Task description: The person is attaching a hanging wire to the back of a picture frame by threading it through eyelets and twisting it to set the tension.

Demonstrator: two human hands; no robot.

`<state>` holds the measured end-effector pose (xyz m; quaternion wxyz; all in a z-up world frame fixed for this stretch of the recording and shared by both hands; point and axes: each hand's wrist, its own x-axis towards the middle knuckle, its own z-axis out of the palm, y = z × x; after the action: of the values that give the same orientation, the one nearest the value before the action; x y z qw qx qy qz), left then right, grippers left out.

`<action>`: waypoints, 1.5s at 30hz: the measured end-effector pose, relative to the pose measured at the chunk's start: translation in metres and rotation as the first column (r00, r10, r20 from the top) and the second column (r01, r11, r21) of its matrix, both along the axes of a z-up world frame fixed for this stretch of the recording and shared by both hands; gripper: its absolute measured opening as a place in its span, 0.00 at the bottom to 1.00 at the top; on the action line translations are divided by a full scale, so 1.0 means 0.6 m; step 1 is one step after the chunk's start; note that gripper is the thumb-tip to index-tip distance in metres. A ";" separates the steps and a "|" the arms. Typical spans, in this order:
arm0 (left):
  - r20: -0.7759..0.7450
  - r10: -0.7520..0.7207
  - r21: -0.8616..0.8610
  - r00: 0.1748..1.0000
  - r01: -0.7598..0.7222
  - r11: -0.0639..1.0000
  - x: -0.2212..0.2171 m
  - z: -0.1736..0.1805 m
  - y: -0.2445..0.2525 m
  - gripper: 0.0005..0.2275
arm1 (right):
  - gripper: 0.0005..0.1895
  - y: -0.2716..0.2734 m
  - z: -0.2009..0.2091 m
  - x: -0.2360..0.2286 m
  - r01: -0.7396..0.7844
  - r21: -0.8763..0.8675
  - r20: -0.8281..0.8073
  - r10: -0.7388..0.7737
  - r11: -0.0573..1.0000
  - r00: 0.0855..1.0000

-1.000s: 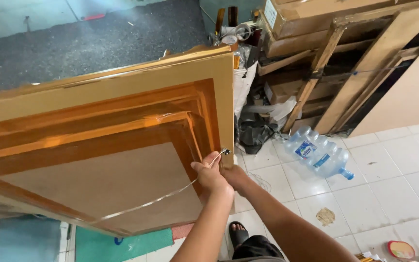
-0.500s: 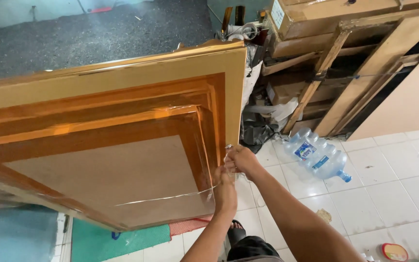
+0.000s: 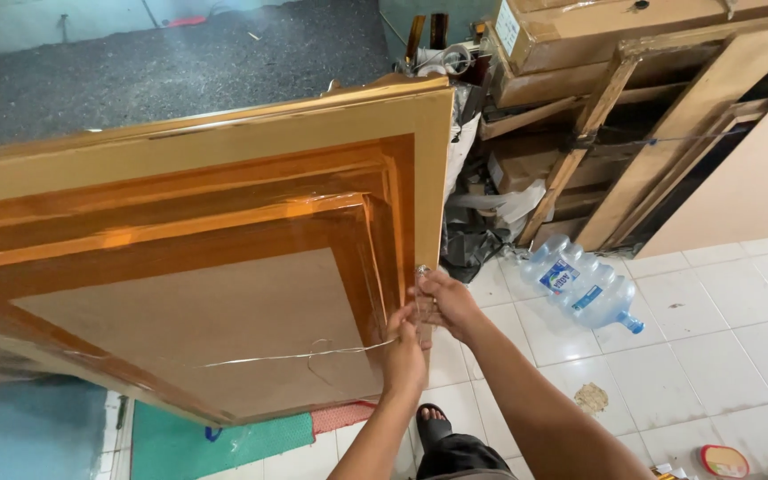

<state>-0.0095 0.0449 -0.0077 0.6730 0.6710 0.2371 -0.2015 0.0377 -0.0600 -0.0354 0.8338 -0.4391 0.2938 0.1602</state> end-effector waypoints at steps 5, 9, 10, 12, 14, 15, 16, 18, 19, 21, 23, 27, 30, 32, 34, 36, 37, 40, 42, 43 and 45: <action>-0.023 -0.302 0.268 0.953 0.297 0.917 -0.005 0.030 0.017 0.17 | 0.04 0.016 -0.007 0.013 0.251 -0.063 -0.040 -0.253 0.966 0.967; -0.006 -0.329 0.273 0.944 0.318 0.908 -0.009 0.056 0.022 0.19 | 0.05 0.000 -0.134 0.042 0.401 0.374 -0.155 -0.370 0.836 0.916; -0.012 -0.360 0.279 0.933 0.349 0.895 -0.010 0.055 0.016 0.19 | 0.08 -0.006 -0.151 0.043 0.388 0.609 -0.226 -0.318 0.692 0.921; -0.024 -0.384 0.284 0.923 0.374 0.883 -0.013 0.046 0.016 0.20 | 0.13 -0.002 -0.148 0.035 0.367 0.791 -0.283 -0.239 0.488 0.929; 0.027 -0.263 0.187 0.964 0.254 0.949 -0.013 0.022 0.020 0.19 | 0.07 0.005 -0.116 0.023 0.276 0.312 -0.022 -0.283 0.909 0.959; 0.032 -0.268 0.185 0.963 0.258 0.948 -0.015 0.031 0.025 0.19 | 0.07 0.005 -0.097 0.020 0.279 0.311 -0.017 -0.288 0.908 0.957; -0.008 -0.286 0.223 0.958 0.281 0.933 -0.016 0.041 0.030 0.19 | 0.11 0.004 -0.077 0.016 0.173 -0.454 0.194 -0.092 0.874 0.977; -0.059 -0.301 0.258 0.952 0.306 0.916 -0.023 0.021 0.034 0.20 | 0.18 0.009 -0.022 0.002 0.125 -0.951 0.184 0.195 0.282 0.963; 0.234 -0.262 0.383 0.936 0.159 0.910 -0.021 -0.010 0.033 0.15 | 0.14 0.015 0.014 0.001 0.089 -0.995 0.101 0.404 0.049 0.909; 0.511 -0.241 0.451 0.825 -0.019 0.892 -0.022 -0.015 0.035 0.10 | 0.13 0.017 0.055 0.011 0.097 -0.976 -0.031 0.569 -0.194 0.822; 0.306 -0.346 0.545 0.887 0.135 0.827 -0.029 0.033 0.043 0.12 | 0.07 0.014 0.061 0.033 0.155 -0.904 -0.348 0.895 -0.399 0.279; 0.614 -0.490 0.720 0.619 -0.185 0.669 -0.025 0.055 0.058 0.08 | 0.06 0.017 0.067 0.073 -0.026 -0.969 -0.235 0.892 -0.244 0.386; 0.574 -0.629 0.816 0.524 -0.304 0.492 -0.028 0.048 0.073 0.16 | 0.11 0.009 0.064 0.081 0.138 -0.966 -0.070 0.734 -0.219 0.676; 0.557 -0.605 0.802 0.569 -0.179 0.570 -0.030 0.029 0.086 0.21 | 0.10 0.007 0.105 0.057 0.097 -0.964 0.210 0.483 0.249 0.850; 0.549 -0.474 0.683 0.688 -0.043 0.729 -0.033 0.002 0.091 0.15 | 0.12 0.009 0.146 0.026 0.170 -0.874 0.296 0.221 0.455 0.929; 0.494 -0.348 0.510 0.797 0.059 0.858 -0.028 -0.001 0.090 0.14 | 0.15 -0.011 0.165 0.012 0.288 -0.737 0.317 -0.063 0.611 0.946; 0.417 -0.262 0.314 0.870 0.132 0.940 -0.030 0.004 0.089 0.15 | 0.16 -0.029 0.157 0.007 0.379 -0.639 0.357 -0.179 0.670 0.917; 0.258 -0.113 -0.070 0.960 0.135 0.988 -0.026 0.000 0.080 0.15 | 0.18 -0.098 0.109 -0.009 0.548 -0.429 0.303 -0.458 0.718 0.836; 0.185 -0.044 -0.234 0.982 0.087 0.968 -0.023 0.010 0.074 0.15 | 0.19 -0.141 0.044 -0.025 0.631 -0.332 0.202 -0.600 0.701 0.774; 0.158 -0.050 -0.256 0.986 0.090 0.962 -0.027 0.024 0.074 0.16 | 0.16 -0.156 -0.002 -0.039 0.659 -0.272 0.033 -0.677 0.701 0.735; 0.134 -0.062 -0.281 0.989 0.098 0.955 -0.032 0.042 0.073 0.16 | 0.16 -0.165 -0.092 -0.075 0.695 -0.215 -0.138 -0.726 0.686 0.673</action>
<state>-0.0285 0.0888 0.0175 0.7677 0.5867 0.1359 -0.2188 -0.0074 -0.1592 -0.0907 0.7596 -0.3291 0.5397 -0.1533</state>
